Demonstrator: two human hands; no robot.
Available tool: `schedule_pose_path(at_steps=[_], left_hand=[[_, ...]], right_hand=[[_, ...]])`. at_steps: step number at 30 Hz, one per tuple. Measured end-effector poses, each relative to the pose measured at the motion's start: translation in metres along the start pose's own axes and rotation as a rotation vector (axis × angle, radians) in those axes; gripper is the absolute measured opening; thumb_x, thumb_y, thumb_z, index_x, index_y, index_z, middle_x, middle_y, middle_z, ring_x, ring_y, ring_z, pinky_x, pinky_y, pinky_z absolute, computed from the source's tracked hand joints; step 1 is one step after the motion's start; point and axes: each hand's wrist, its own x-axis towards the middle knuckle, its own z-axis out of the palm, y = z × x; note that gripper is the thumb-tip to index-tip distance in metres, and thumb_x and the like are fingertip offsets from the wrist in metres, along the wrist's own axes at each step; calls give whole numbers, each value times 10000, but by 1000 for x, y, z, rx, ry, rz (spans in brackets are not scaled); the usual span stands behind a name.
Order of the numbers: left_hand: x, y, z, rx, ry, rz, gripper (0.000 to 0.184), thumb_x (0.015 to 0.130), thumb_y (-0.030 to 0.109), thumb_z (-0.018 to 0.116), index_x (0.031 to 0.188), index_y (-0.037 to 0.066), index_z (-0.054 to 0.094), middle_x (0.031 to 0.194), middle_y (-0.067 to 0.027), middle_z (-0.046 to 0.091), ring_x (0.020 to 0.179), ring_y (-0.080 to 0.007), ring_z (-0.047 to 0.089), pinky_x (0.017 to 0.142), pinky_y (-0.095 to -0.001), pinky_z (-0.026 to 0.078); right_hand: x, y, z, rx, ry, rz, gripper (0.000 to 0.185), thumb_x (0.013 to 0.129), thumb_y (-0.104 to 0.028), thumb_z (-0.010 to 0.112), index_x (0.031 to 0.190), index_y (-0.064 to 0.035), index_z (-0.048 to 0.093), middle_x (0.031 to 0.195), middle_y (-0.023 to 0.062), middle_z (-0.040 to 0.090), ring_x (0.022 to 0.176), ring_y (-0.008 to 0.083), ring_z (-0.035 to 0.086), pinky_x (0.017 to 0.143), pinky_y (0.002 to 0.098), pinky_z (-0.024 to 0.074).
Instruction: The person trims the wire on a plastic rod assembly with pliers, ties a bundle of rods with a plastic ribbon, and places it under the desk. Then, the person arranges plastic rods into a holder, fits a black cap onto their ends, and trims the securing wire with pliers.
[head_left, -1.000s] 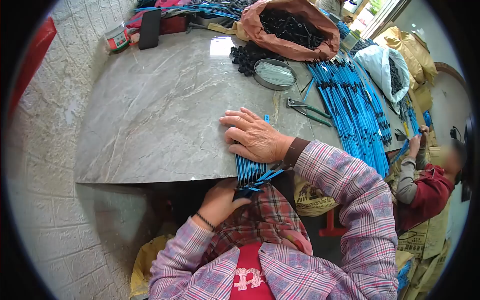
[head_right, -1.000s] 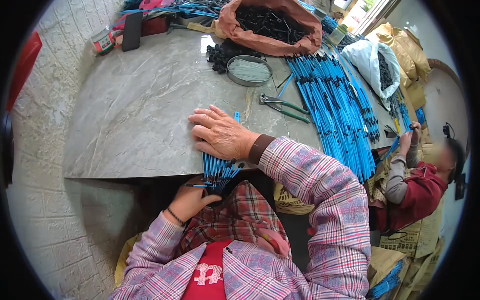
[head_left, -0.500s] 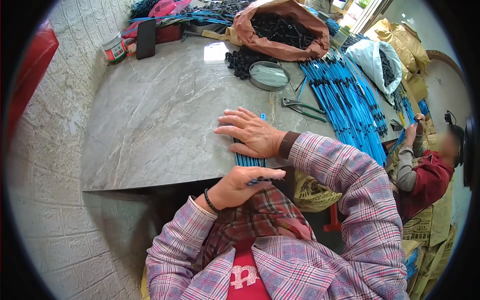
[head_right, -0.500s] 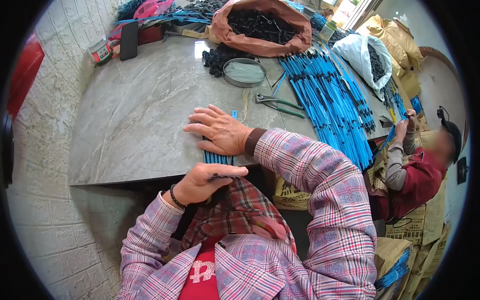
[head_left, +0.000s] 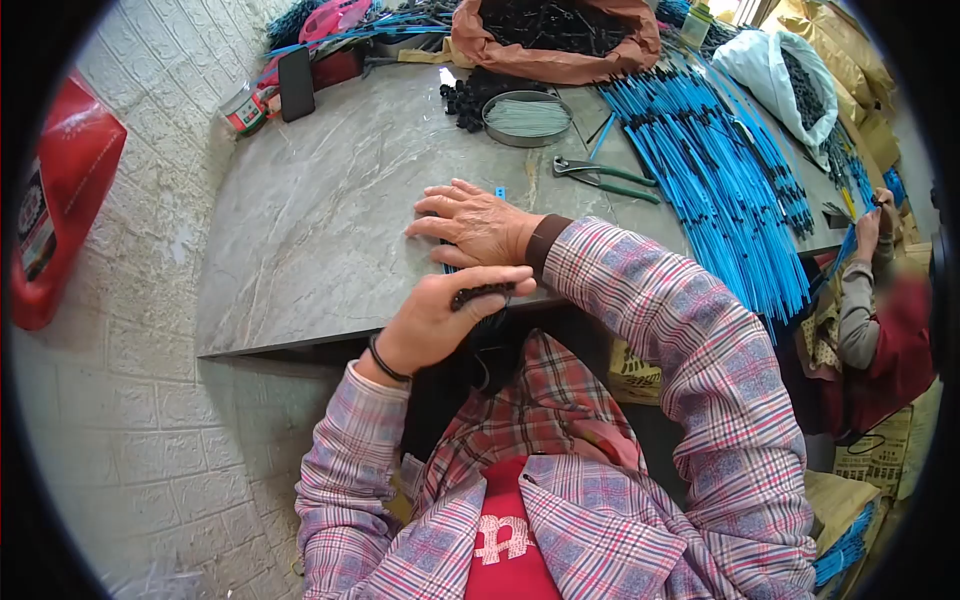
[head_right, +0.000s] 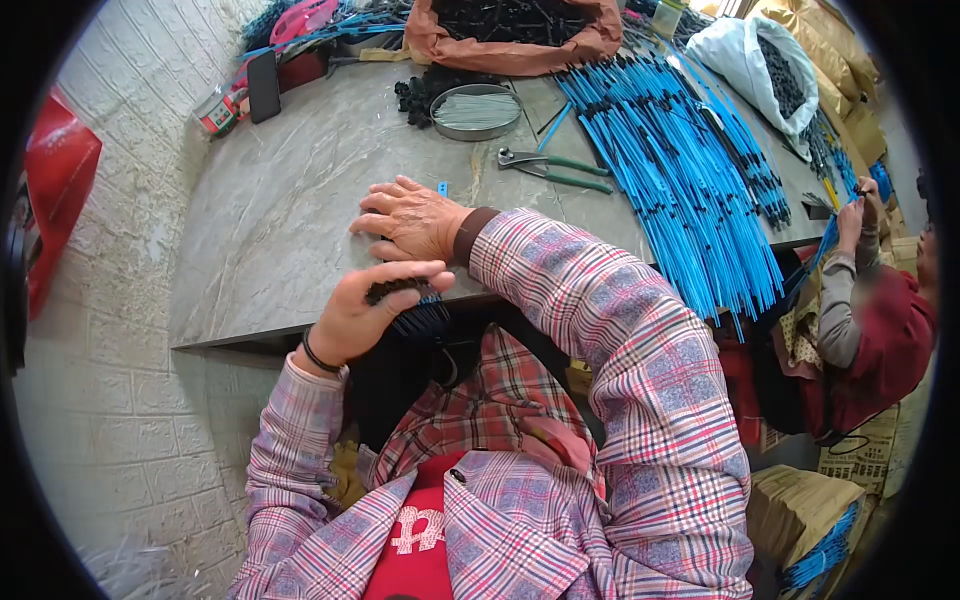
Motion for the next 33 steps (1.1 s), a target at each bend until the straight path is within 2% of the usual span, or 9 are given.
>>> schedule_pose_path(at_steps=[3,8,12,15,20,27,29,31,33], left_hand=[[7,0,-12,-273,-235,-26,423,921,-6,537,1339,-46,485,1235,-161,616,1173,-233,573,1039,-342,406],[4,-8,-14,-395,-230,26,448,906,-29,536,1350,-40,477,1234,-154,619,1155,-230,585,1030,-329,414],[1,1,-2,-256,-44,-40,414,911,-21,538,1324,-37,504,1235,-151,619,1157,-225,583,1024,-328,421],[-1,6,11,17,123,63,353,910,-14,554,1263,-35,551,1179,-152,647,1123,-213,603,990,-321,449],[3,-3,17,33,72,134,292,906,-16,563,1197,-29,584,1094,-147,678,1061,-200,634,936,-309,482],[6,1,17,51,175,63,200,911,-32,543,1101,-29,606,1014,-129,701,977,-191,665,878,-298,511],[7,2,16,35,188,67,190,913,-32,542,1092,-27,606,1013,-129,702,972,-193,668,871,-296,514],[5,3,16,-2,212,32,171,916,-33,539,1073,-25,608,1012,-129,703,961,-196,673,856,-292,521],[5,1,17,3,200,51,172,916,-34,540,1073,-23,609,1011,-128,703,958,-198,675,850,-290,523]], right_hand=[[-1,-2,-3,5,-14,1,399,850,-353,561,1203,-168,564,1251,103,523,1268,295,431,1048,473,323],[-1,1,2,22,-11,7,400,854,-363,552,1205,-171,563,1255,100,518,1265,291,428,1046,470,322],[-1,6,7,22,2,0,402,852,-367,550,1205,-173,562,1249,99,519,1266,290,425,1044,468,323],[0,5,5,15,-5,-5,402,850,-365,554,1203,-173,563,1242,99,520,1266,292,424,1041,467,325],[1,0,0,5,1,-4,391,839,-349,572,1185,-168,573,1222,96,531,1255,301,435,1032,466,336],[7,7,-15,-31,69,18,362,811,-305,628,1139,-156,600,1169,105,567,1182,310,494,1002,453,379],[12,16,-23,5,153,48,323,805,-271,664,1092,-133,609,1135,114,582,1093,317,547,952,437,436],[16,55,-39,-17,262,247,232,794,-237,668,982,-106,634,1023,115,616,949,320,596,835,408,499],[13,92,-63,-140,266,461,200,790,-210,659,940,-79,635,948,133,621,902,337,612,762,421,517]])
